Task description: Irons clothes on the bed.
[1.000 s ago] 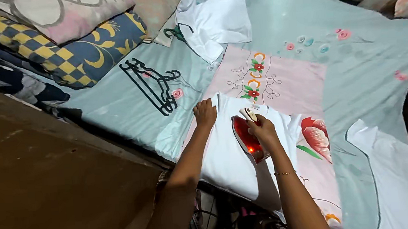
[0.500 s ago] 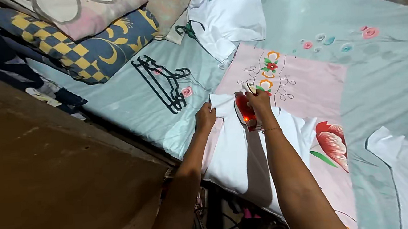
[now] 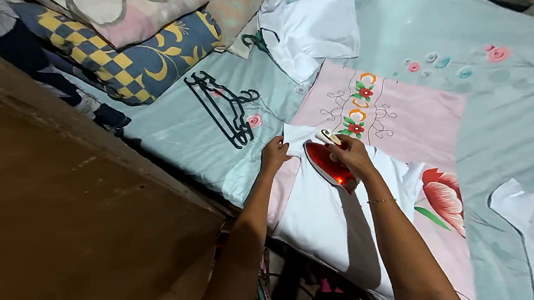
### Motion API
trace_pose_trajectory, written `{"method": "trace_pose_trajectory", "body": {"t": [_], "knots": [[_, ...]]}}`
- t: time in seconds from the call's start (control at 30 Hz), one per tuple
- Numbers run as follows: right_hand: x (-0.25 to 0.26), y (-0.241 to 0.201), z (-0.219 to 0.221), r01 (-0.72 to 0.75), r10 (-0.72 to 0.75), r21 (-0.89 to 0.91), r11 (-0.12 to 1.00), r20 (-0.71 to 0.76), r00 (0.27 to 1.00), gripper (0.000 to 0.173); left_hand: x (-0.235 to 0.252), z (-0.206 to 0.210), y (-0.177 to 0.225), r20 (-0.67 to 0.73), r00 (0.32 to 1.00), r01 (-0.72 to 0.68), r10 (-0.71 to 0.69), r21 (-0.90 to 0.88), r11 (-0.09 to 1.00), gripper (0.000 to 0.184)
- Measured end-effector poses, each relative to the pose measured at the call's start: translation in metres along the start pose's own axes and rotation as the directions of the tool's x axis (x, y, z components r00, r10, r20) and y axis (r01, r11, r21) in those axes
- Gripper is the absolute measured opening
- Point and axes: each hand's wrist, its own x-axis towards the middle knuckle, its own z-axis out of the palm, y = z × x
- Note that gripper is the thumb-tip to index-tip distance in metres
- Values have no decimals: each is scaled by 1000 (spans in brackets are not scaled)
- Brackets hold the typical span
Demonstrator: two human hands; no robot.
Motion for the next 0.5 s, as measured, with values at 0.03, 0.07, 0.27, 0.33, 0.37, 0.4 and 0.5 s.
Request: {"method": "trace_pose_trajectory", "body": {"t": [0.03,0.07,0.27,0.33,0.37,0.4,0.5], "knots": [[7,-5,5,-18,18,-16,1000,-18,1000,33,0,0,0,-5,1000,2,-2,-13,1000,38],[14,-9,9,-35,35,-25,999,-28,999,34,0,0,1,-13,1000,4,-4,-22,1000,38],[47,-27,25,33,-30,-71,997,37,999,37,0,2,-1,-36,999,30,-32,-43,999,40],[55,-30,31,75,-73,-65,995,33,997,37,1,2,-2,-42,998,37,-39,-47,998,43],[58,-31,34,86,-84,-55,995,29,996,37,1,2,-3,-45,998,41,-43,-49,998,44],[59,-32,36,85,-84,-44,995,28,996,37,0,2,-3,-45,998,44,-47,-50,998,45],[56,-33,34,77,-74,-21,997,84,994,38,-1,3,-2,-40,998,48,-50,-46,998,47]]}}
